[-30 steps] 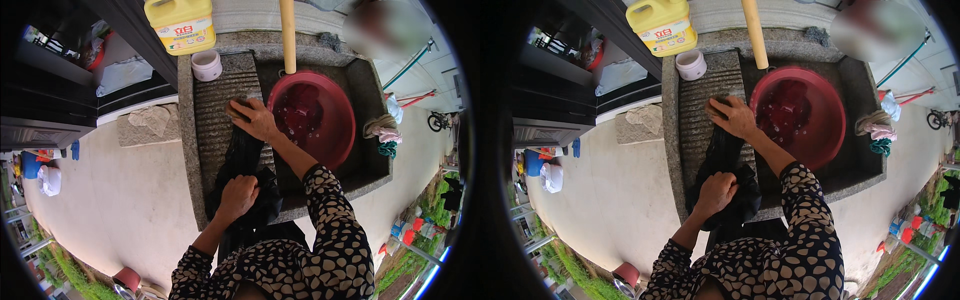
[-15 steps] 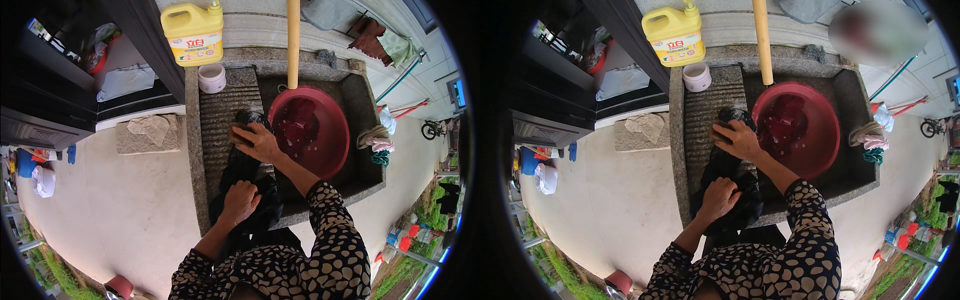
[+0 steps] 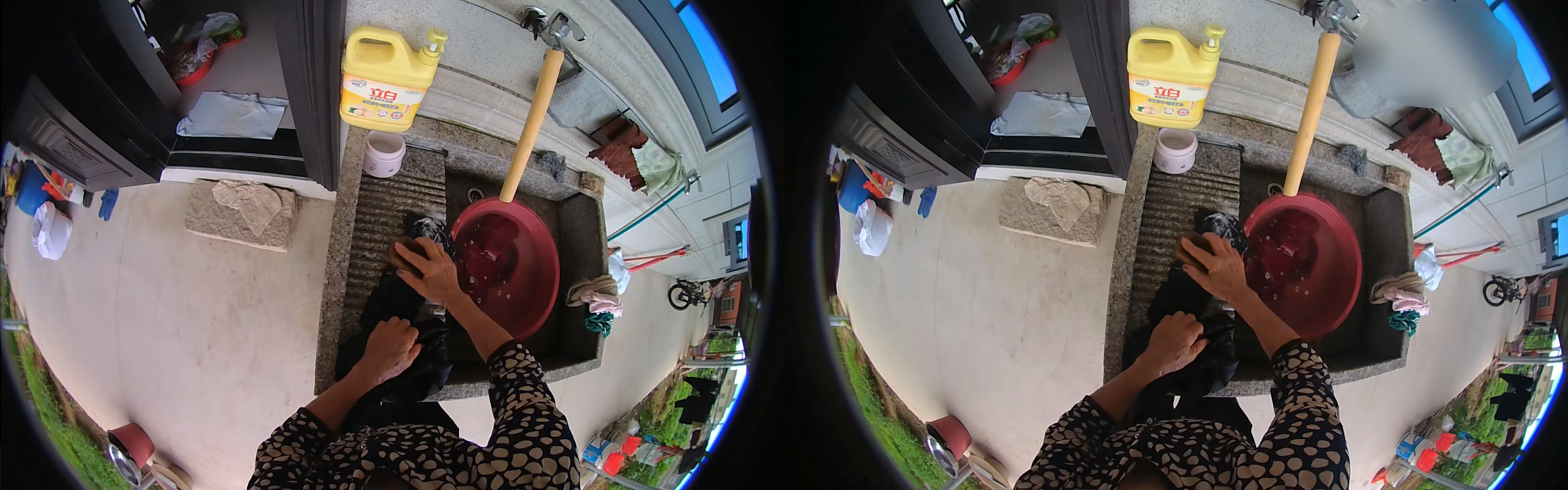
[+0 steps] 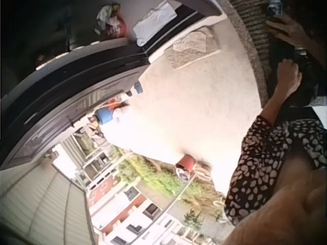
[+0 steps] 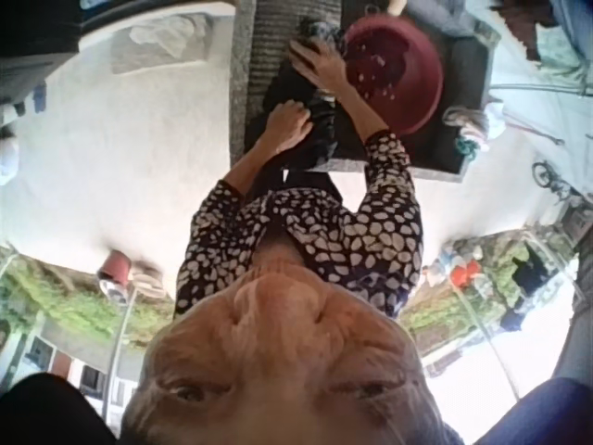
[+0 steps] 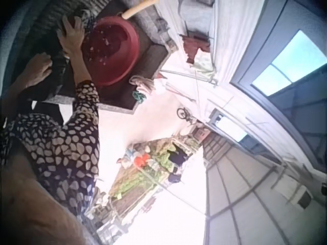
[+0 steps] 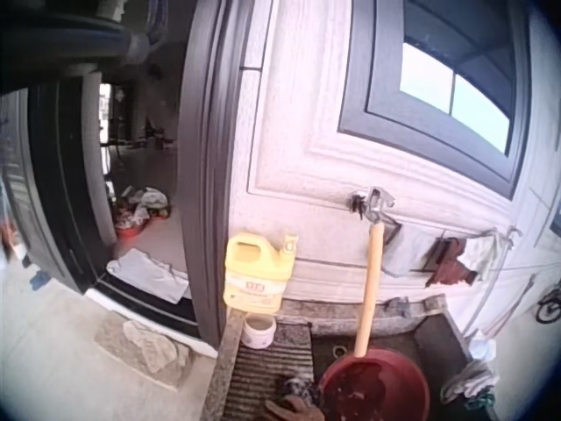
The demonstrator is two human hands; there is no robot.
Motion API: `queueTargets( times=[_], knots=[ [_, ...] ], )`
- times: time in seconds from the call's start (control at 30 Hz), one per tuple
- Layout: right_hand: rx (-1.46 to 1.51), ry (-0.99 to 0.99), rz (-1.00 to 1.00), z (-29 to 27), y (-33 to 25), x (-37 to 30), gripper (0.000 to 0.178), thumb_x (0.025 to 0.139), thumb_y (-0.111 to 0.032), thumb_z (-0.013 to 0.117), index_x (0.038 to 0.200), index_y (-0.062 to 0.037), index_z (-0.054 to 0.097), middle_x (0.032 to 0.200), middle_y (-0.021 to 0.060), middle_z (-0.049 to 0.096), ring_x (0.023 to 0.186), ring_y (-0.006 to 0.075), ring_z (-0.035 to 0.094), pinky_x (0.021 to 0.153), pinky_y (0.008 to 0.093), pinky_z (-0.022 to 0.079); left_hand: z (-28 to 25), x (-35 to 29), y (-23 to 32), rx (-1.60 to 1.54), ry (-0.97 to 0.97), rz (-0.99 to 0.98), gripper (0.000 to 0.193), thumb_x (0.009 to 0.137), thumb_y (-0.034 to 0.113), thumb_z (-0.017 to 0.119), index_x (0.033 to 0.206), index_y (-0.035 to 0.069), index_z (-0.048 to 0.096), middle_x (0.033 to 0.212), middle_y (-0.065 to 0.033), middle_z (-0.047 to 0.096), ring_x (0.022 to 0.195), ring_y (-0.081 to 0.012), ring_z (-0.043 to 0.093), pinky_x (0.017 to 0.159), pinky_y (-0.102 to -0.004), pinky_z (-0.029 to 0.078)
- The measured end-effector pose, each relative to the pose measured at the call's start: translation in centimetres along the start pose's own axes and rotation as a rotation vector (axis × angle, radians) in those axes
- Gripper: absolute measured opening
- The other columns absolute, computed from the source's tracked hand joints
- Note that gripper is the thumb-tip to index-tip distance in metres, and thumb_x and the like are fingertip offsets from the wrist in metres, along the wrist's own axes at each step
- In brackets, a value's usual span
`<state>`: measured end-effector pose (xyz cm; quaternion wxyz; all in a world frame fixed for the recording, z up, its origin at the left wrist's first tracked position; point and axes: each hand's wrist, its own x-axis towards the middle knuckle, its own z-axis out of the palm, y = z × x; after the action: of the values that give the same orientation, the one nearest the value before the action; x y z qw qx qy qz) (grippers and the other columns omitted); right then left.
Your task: The person washes a light-colored cloth by hand in a red basin filled with water, then scrubs a black garment on a stone washboard using a brush. The person repeatedly scrubs the black garment on the washboard and rinses it in the basin.
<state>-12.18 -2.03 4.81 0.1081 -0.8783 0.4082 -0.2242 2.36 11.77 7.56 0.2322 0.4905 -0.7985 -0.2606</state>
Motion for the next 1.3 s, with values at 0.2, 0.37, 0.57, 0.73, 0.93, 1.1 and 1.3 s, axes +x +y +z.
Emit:
queueTargets(
  times=[0.2, 0.37, 0.57, 0.73, 0.93, 1.1, 1.3],
  knots=[
    [-0.21, 0.098, 0.024, 0.6, 4.5, 0.5, 0.056, 0.077, -0.025, 0.074, 0.13, -0.022, 0.056, 0.115, 0.0132, 0.052, 0.096, 0.034, 0.055, 0.078, 0.048, 0.049, 0.8, 0.5, 0.6, 0.015, -0.123, -0.051, 0.021, 0.072, 0.02, 0.074, 0.075, 0.008, 0.057, 0.077, -0.0059, 0.053, 0.077, -0.024, 0.054, 0.068, -0.0368, 0.044],
    [-0.075, 0.08, 0.239, 1.7, 5.6, 3.1, 0.047, 0.083, -0.03, 0.069, 0.129, -0.0249, 0.057, 0.114, 0.013, 0.053, 0.098, 0.035, 0.054, 0.079, 0.0476, 0.05, 0.1, 0.4, 0.3, -0.01, -0.006, -0.031, 0.021, 0.074, 0.021, 0.073, 0.073, 0.007, 0.058, 0.074, -0.0074, 0.056, 0.076, -0.0247, 0.056, 0.067, -0.0372, 0.045],
    [0.037, -0.247, -0.173, -0.8, -2.8, -3.0, 0.053, 0.082, -0.027, 0.07, 0.133, -0.0251, 0.054, 0.119, 0.0145, 0.051, 0.097, 0.0347, 0.055, 0.084, 0.0468, 0.048, 0.8, -0.3, -0.1, -0.001, -0.102, -0.077, 0.021, 0.072, 0.018, 0.074, 0.073, 0.007, 0.057, 0.076, -0.0077, 0.055, 0.077, -0.0246, 0.056, 0.067, -0.037, 0.045],
    [-0.18, 0.049, 0.206, 2.1, 6.4, 4.2, 0.05, 0.081, -0.029, 0.071, 0.128, -0.019, 0.057, 0.109, 0.0123, 0.054, 0.099, 0.0355, 0.056, 0.077, 0.0476, 0.051, -0.2, 0.9, 0.4, -0.053, -0.212, -0.122, 0.023, 0.073, 0.013, 0.074, 0.088, 0.003, 0.06, 0.092, -0.0123, 0.058, 0.09, -0.027, 0.057, 0.074, -0.0384, 0.047],
    [0.433, -0.102, 0.529, 1.3, 8.5, 5.8, 0.063, 0.079, -0.036, 0.068, 0.135, -0.015, 0.047, 0.125, 0.0188, 0.053, 0.113, 0.0368, 0.053, 0.092, 0.0435, 0.046, -2.8, 0.4, -1.3, 0.137, 0.126, -0.477, 0.043, 0.082, 0.016, 0.068, 0.115, -0.002, 0.046, 0.108, -0.0182, 0.047, 0.105, -0.0333, 0.05, 0.083, -0.0377, 0.047],
    [0.37, -0.267, 0.533, 1.3, 5.9, 5.9, 0.082, 0.072, -0.043, 0.07, 0.139, -0.0099, 0.038, 0.119, 0.0239, 0.057, 0.108, 0.0362, 0.057, 0.094, 0.0407, 0.044, -1.2, 1.5, -2.7, 0.172, -0.173, -0.585, 0.042, 0.088, 0.018, 0.065, 0.115, -0.005, 0.043, 0.109, -0.0195, 0.046, 0.096, -0.0317, 0.056, 0.074, -0.0347, 0.054],
    [0.779, -0.065, 0.581, -1.3, 5.1, 6.3, 0.06, 0.077, -0.023, 0.071, 0.129, -0.0028, 0.048, 0.112, 0.0157, 0.061, 0.101, 0.0233, 0.059, 0.087, 0.0333, 0.046, -1.6, 1.1, -3.2, -0.195, 0.197, -0.627, 0.027, 0.089, 0.009, 0.059, 0.109, 0.003, 0.043, 0.09, -0.0156, 0.049, 0.079, -0.0276, 0.055, 0.062, -0.0393, 0.05]
  ],
)
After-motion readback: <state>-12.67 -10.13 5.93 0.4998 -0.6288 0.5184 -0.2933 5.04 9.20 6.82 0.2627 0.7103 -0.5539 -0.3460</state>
